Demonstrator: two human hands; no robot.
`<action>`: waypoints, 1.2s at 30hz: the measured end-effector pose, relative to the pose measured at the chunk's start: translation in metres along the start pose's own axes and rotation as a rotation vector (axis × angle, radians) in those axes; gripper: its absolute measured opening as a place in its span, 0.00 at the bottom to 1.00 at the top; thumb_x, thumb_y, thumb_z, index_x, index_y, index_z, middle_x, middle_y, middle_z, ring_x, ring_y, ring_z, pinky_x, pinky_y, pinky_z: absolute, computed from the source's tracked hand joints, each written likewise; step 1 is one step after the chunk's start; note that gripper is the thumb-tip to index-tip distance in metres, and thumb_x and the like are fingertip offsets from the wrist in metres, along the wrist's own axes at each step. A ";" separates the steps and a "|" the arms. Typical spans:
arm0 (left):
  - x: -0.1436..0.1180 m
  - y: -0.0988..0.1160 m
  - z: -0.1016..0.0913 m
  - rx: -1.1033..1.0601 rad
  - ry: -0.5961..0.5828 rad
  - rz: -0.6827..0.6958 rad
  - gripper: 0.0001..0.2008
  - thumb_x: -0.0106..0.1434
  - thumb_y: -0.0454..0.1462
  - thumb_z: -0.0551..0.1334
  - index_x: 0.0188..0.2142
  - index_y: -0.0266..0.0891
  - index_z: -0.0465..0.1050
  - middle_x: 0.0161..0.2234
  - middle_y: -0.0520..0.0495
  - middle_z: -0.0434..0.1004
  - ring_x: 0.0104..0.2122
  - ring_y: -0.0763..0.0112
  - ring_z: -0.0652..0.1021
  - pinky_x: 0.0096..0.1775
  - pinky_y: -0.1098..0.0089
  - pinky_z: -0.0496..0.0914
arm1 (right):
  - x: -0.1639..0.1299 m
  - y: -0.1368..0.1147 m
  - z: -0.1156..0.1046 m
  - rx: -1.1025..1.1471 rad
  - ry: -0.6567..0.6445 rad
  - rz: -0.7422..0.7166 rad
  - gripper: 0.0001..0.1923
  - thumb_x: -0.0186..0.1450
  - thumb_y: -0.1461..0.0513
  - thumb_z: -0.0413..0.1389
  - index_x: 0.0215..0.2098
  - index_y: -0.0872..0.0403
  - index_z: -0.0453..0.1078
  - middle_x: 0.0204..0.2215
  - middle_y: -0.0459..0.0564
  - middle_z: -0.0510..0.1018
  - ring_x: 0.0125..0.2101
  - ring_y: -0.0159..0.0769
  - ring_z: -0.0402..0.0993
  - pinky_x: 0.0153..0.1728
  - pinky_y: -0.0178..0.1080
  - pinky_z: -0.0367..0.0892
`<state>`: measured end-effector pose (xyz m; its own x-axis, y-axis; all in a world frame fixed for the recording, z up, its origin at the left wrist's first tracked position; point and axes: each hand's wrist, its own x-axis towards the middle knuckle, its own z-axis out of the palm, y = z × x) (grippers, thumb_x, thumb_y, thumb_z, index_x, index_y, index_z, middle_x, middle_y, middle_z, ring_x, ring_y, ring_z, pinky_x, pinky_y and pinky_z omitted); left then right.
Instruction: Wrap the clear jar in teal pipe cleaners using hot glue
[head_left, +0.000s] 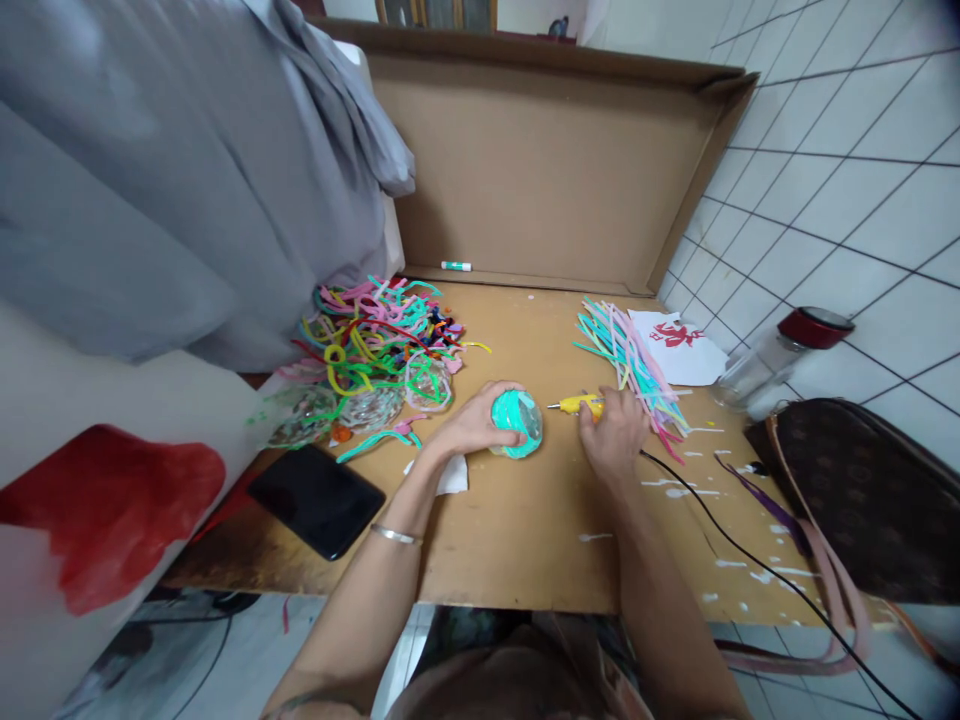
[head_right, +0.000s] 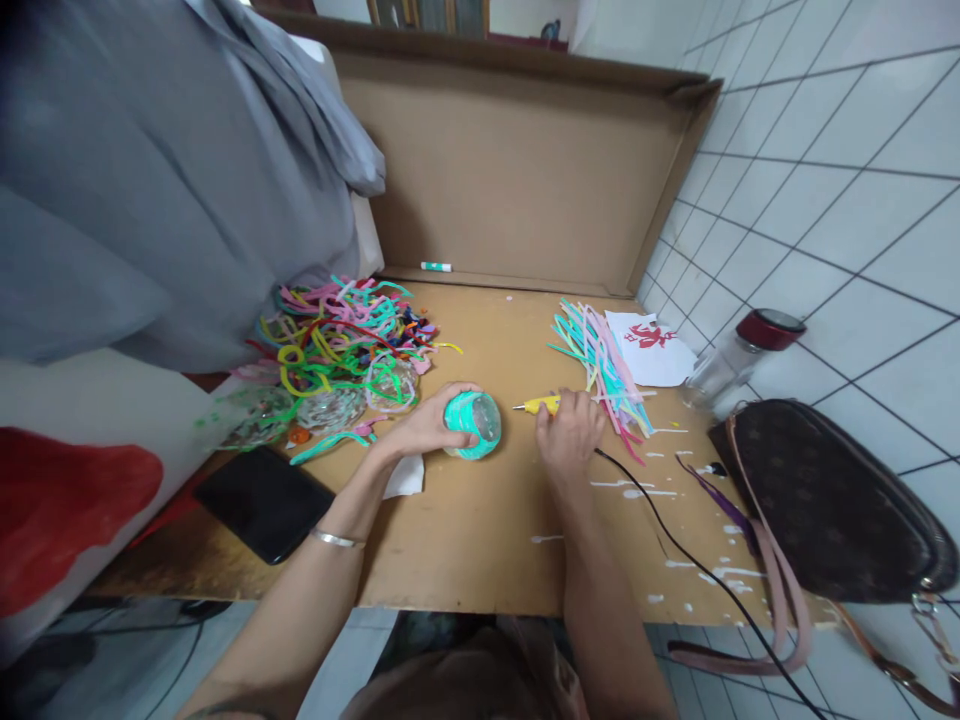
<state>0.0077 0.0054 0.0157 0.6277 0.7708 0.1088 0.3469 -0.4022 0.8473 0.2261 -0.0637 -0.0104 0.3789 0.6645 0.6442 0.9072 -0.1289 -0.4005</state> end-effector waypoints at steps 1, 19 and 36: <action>0.000 -0.001 0.001 0.004 0.006 0.005 0.38 0.45 0.39 0.71 0.57 0.39 0.64 0.57 0.40 0.68 0.54 0.54 0.72 0.58 0.54 0.66 | 0.000 -0.008 -0.004 0.125 -0.007 -0.081 0.15 0.63 0.56 0.52 0.46 0.54 0.70 0.37 0.56 0.74 0.41 0.46 0.70 0.43 0.49 0.65; 0.001 -0.005 0.000 0.029 0.010 0.023 0.37 0.46 0.40 0.69 0.57 0.41 0.65 0.54 0.44 0.69 0.52 0.56 0.73 0.57 0.56 0.67 | -0.006 -0.053 -0.022 0.809 -0.068 -0.199 0.06 0.66 0.62 0.54 0.37 0.50 0.74 0.36 0.49 0.81 0.41 0.38 0.78 0.44 0.44 0.72; 0.000 -0.002 -0.001 -0.039 0.008 0.010 0.37 0.45 0.38 0.68 0.56 0.39 0.65 0.55 0.42 0.69 0.53 0.57 0.72 0.57 0.56 0.66 | -0.012 -0.051 -0.011 0.876 -0.151 -0.190 0.03 0.60 0.64 0.56 0.28 0.51 0.69 0.31 0.48 0.81 0.35 0.36 0.79 0.39 0.43 0.74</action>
<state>0.0063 0.0066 0.0142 0.6253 0.7708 0.1217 0.3131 -0.3906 0.8657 0.1775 -0.0733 0.0092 0.1527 0.7148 0.6825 0.4643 0.5577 -0.6880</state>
